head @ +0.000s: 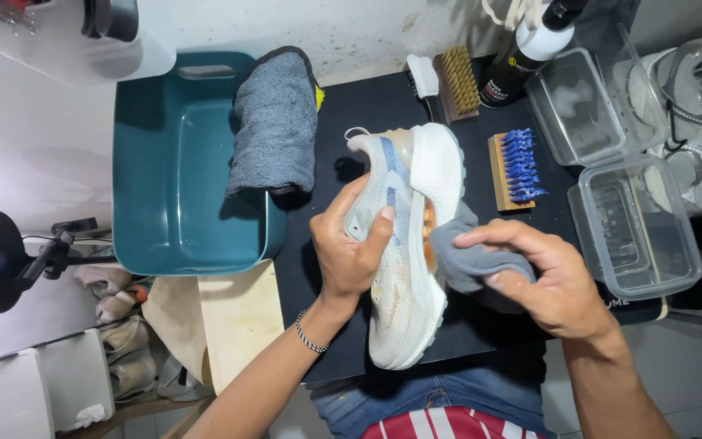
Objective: The person scrubs the side and sole of a white sneaker with a blue-bristled brush. They then wipe the shoe with a gray cloth to remove residue. The person continues to scrub the shoe with the brush.
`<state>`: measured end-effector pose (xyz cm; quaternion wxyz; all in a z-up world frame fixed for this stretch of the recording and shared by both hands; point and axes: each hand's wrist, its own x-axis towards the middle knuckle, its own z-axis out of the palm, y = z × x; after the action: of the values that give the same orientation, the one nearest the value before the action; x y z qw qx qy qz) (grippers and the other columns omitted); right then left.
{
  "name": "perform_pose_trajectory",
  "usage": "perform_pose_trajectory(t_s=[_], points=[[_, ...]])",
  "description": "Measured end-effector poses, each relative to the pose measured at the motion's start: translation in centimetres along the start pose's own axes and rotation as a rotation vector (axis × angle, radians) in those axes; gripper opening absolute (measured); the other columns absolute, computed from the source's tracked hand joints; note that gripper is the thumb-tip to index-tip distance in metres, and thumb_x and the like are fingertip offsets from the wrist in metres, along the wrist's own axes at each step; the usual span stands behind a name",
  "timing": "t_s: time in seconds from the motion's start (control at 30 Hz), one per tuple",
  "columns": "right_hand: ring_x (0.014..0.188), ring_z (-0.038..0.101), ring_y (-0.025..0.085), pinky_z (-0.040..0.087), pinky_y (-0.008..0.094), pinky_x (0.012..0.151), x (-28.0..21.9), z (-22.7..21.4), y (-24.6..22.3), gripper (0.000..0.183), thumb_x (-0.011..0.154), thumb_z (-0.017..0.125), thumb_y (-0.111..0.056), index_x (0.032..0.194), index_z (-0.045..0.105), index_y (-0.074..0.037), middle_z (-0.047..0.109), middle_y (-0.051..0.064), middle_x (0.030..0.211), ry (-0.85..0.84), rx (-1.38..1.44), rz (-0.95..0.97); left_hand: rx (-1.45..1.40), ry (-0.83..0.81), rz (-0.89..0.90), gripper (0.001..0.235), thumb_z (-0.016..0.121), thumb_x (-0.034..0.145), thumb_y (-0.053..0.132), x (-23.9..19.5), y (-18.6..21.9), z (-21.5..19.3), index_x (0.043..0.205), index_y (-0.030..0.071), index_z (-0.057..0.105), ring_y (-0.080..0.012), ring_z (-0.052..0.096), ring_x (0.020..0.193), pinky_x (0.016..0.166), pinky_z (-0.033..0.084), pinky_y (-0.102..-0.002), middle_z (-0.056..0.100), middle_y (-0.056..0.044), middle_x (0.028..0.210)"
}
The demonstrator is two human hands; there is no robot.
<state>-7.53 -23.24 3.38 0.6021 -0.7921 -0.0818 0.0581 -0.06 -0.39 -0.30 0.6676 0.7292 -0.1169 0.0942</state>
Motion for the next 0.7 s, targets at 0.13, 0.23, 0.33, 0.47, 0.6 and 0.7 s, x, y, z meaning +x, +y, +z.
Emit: perform_pose_trajectory(t_s=[0.13,0.23,0.33,0.47,0.6,0.7], points=[[0.069,0.054,0.009,0.040,0.019,0.064,-1.1,0.0,1.0,0.044,0.083,0.060,-0.012,0.124,0.063,0.002,0.063,0.007,0.088,0.380,0.336,0.139,-0.141,-0.003,-0.046,0.051,0.062,0.092,0.042,0.1,-0.9,-0.3,0.118,-0.002,0.069,-0.0118,0.061,0.072,0.064,0.049,-0.026,0.071,-0.003,0.085],[0.083,0.062,0.015,0.052,0.026,0.074,0.0,-0.1,0.6,0.046,0.084,0.061,-0.015,0.129,0.057,-0.004,0.062,0.010,0.098,0.601,0.611,0.105,-0.164,-0.009,-0.004,0.046,0.061,0.090,0.036,0.2,-0.8,-0.3,0.115,-0.002,0.070,-0.0127,0.059,0.072,0.064,0.047,-0.026,0.069,-0.003,0.086],[0.092,0.066,0.015,0.055,0.025,0.089,1.3,0.3,-0.1,0.046,0.084,0.061,-0.012,0.130,0.059,-0.005,0.066,0.008,0.103,0.707,0.638,0.101,-0.172,-0.019,0.013,0.045,0.060,0.087,0.036,-0.5,-0.7,-0.2,0.109,-0.002,0.071,-0.0107,0.055,0.061,0.056,0.043,-0.026,0.065,-0.001,0.074],[0.111,0.067,0.019,0.054,0.028,0.106,4.2,1.2,-0.9,0.046,0.087,0.058,-0.005,0.133,0.056,-0.005,0.068,0.013,0.123,0.682,0.669,0.044,-0.166,-0.010,0.064,0.045,0.061,0.087,0.035,-0.7,-0.5,-0.5,0.110,-0.003,0.070,-0.0114,0.055,0.061,0.056,0.044,-0.026,0.064,-0.002,0.074],[0.114,0.063,0.016,0.053,0.027,0.105,7.4,2.1,-1.3,0.046,0.089,0.059,-0.002,0.134,0.054,-0.006,0.064,0.011,0.129,0.610,0.652,-0.069,-0.165,0.059,0.052,0.044,0.063,0.085,0.035,-0.9,-0.2,-0.5,0.106,-0.003,0.070,-0.0112,0.055,0.063,0.058,0.044,-0.026,0.064,-0.003,0.075],[0.113,0.061,0.015,0.051,0.028,0.104,10.1,2.4,-1.3,0.043,0.094,0.058,-0.004,0.137,0.052,-0.007,0.062,0.009,0.127,0.556,0.591,-0.184,-0.182,0.179,0.017,0.047,0.065,0.082,0.034,-0.5,0.1,-0.8,0.108,-0.005,0.070,-0.0093,0.052,0.060,0.057,0.043,-0.025,0.062,0.000,0.071]])
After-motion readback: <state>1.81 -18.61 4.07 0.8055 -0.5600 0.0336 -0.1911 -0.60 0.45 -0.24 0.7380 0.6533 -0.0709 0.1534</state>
